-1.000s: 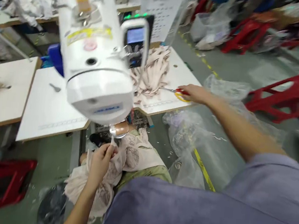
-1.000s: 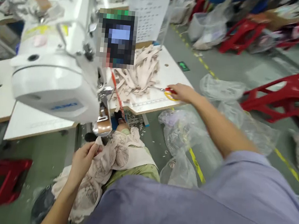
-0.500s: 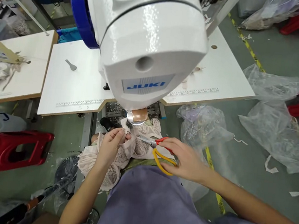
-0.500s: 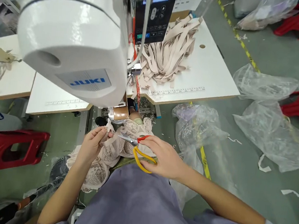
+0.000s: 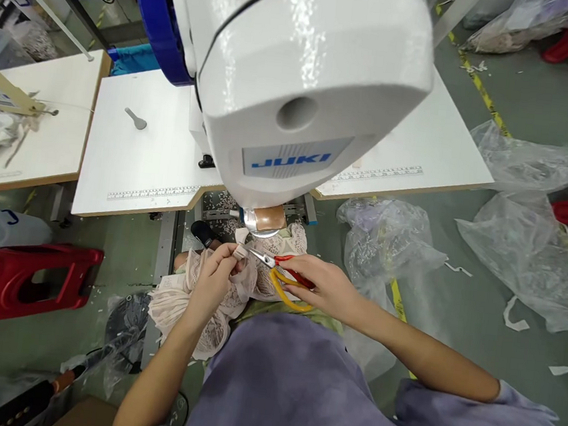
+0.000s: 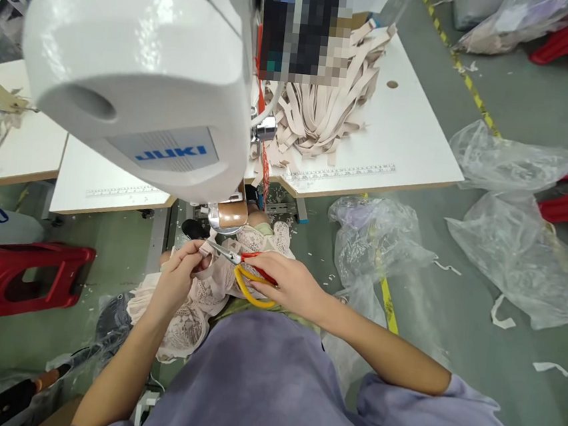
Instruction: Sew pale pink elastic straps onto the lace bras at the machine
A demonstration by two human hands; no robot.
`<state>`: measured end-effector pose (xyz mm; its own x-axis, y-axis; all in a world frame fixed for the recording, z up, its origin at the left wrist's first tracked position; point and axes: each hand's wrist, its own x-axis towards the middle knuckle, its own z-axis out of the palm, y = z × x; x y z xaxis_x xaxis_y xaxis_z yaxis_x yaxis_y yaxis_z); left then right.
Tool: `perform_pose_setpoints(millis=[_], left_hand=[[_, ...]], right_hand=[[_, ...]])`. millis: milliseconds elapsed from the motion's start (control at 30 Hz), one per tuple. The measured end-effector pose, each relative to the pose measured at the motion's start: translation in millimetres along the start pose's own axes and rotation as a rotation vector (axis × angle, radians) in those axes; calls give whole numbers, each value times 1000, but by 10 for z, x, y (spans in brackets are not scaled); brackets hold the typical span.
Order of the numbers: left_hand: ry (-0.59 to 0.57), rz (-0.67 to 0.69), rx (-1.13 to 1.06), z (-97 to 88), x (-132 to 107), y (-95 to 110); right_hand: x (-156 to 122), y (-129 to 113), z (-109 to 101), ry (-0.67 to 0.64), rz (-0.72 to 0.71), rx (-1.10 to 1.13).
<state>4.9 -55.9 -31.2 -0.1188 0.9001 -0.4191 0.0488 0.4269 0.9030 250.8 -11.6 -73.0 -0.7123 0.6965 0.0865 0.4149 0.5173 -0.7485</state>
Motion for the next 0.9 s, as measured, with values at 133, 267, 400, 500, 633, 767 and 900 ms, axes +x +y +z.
perform_pose_setpoints(millis=[133,267,400,500,633,767,900], left_hand=[[8,50,32,-23,24,31],[0,51,105,-30,35,78],[-43,21,126,-35,30,125],[-50,21,142,-58,29,129],[-30,35,179,-93,48,99],[-13,29,203,-98,90,89],[26,62,164,-129,129,91]], right_hand=[[-107,10,30,110,14,100],[-78,-21,93,98,26,126],[25,-36,143,95,42,146],[85,-27,144,66,52,153],[116,-36,104,19,88,166],[84,-46,97,34,100,159],[-68,57,71,86,148,112]])
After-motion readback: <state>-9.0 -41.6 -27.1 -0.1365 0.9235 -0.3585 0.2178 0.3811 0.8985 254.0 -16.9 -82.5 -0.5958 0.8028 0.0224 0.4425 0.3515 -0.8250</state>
